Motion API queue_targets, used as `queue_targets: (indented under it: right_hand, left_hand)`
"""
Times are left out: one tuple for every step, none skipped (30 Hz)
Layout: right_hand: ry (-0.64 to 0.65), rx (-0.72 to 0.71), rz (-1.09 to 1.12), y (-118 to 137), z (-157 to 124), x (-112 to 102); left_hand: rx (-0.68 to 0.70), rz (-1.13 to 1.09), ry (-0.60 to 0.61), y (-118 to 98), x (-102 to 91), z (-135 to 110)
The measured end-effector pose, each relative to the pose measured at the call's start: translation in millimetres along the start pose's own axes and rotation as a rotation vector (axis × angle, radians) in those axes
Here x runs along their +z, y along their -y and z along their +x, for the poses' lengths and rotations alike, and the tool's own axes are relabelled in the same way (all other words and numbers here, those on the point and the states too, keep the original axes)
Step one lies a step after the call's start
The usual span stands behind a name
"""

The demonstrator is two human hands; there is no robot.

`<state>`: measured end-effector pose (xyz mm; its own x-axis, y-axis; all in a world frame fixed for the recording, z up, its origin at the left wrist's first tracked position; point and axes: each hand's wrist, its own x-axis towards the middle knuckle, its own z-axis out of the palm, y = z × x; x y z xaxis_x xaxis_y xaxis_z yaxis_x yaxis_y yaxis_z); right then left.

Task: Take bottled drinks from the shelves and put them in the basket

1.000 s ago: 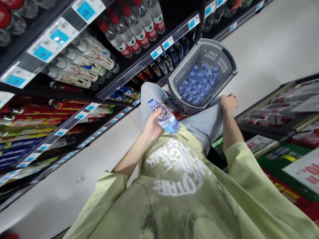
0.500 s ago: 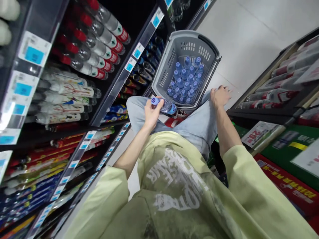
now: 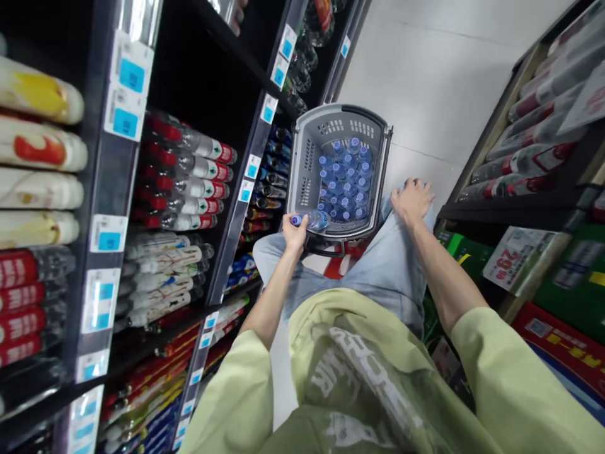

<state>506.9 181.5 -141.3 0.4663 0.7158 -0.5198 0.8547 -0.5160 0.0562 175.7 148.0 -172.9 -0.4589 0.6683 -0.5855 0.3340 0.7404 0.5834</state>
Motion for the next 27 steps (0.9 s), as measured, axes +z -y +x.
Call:
queue_targets:
  right_hand:
    - [0.005, 0.005, 0.001, 0, 0, 0]
    - [0.008, 0.012, 0.002, 0, 1, -1]
    - [0.011, 0.019, 0.004, 1, 1, -1]
    - [0.015, 0.026, 0.007, 1, 2, -1]
    - [0.018, 0.032, 0.01, 2, 2, -2]
    - [0.019, 0.037, 0.013, 2, 3, -3]
    - [0.018, 0.041, 0.017, 2, 4, -3]
    - [0.017, 0.043, 0.019, 2, 5, -3]
    - [0.016, 0.044, 0.021, 1, 7, -3]
    - [0.014, 0.046, 0.02, 0, 8, -2]
    - [0.013, 0.049, 0.018, -2, 10, -1]
    - [0.012, 0.053, 0.014, -4, 12, 0]
    - [0.009, 0.059, 0.008, -6, 14, 2]
    - [0.004, 0.065, 0.001, -8, 16, 4]
    - [-0.001, 0.071, -0.007, -11, 17, 6]
    - [-0.006, 0.074, -0.015, -13, 19, 7]
    - [-0.011, 0.077, -0.022, -16, 21, 8]
    - [-0.014, 0.078, -0.03, -18, 23, 10]
    - [-0.018, 0.08, -0.038, -20, 24, 11]
    - [-0.022, 0.079, -0.045, -21, 25, 12]
    - [-0.025, 0.078, -0.052, -23, 26, 12]
    - [-0.029, 0.075, -0.057, -24, 26, 13]
    - [-0.031, 0.073, -0.059, -26, 27, 14]
    - [-0.032, 0.071, -0.059, -26, 27, 15]
    - [-0.032, 0.071, -0.055, -27, 27, 15]
    - [-0.032, 0.073, -0.051, -27, 27, 15]
    - [-0.03, 0.077, -0.047, -27, 27, 15]
  left_hand:
    - [-0.011, 0.035, 0.002, 2, 2.3, 7]
    - [-0.017, 0.071, 0.01, 4, 5.0, 14]
    - [-0.014, 0.107, 0.02, 6, 8.3, 22]
    - [-0.004, 0.145, 0.028, 8, 12.0, 29]
    - [0.014, 0.185, 0.03, 10, 16.2, 38]
    - [0.036, 0.227, 0.027, 12, 20.9, 46]
    - [0.059, 0.268, 0.022, 13, 25.9, 55]
    - [0.079, 0.306, 0.017, 15, 31.3, 64]
    - [0.095, 0.342, 0.016, 16, 36.9, 73]
    - [0.108, 0.377, 0.017, 17, 42.7, 81]
    - [0.121, 0.409, 0.023, 18, 48.7, 88]
    - [0.137, 0.439, 0.033, 19, 54.7, 94]
    - [0.154, 0.465, 0.044, 21, 60.7, 100]
    - [0.173, 0.486, 0.059, 23, 66.7, 104]
    - [0.189, 0.5, 0.077, 26, 72.5, 106]
    - [0.2, 0.507, 0.1, 30, 77.9, 108]
    - [0.204, 0.513, 0.125, 34, 82.8, 108]
    - [0.204, 0.517, 0.152, 39, 86.8, 107]
    - [0.201, 0.521, 0.178, 44, 89.8, 105]
    - [0.196, 0.525, 0.2, 49, 91.7, 102]
    - [0.188, 0.528, 0.216, 54, 92.4, 99]
    - [0.178, 0.531, 0.228, 59, 92.1, 95]
    - [0.17, 0.533, 0.239, 64, 91.0, 92]
    - [0.165, 0.534, 0.25, 67, 89.5, 89]
    - [0.164, 0.534, 0.264, 71, 87.8, 86]
    - [0.167, 0.534, 0.279, 73, 86.2, 84]
    - [0.172, 0.533, 0.294, 74, 85.1, 82]
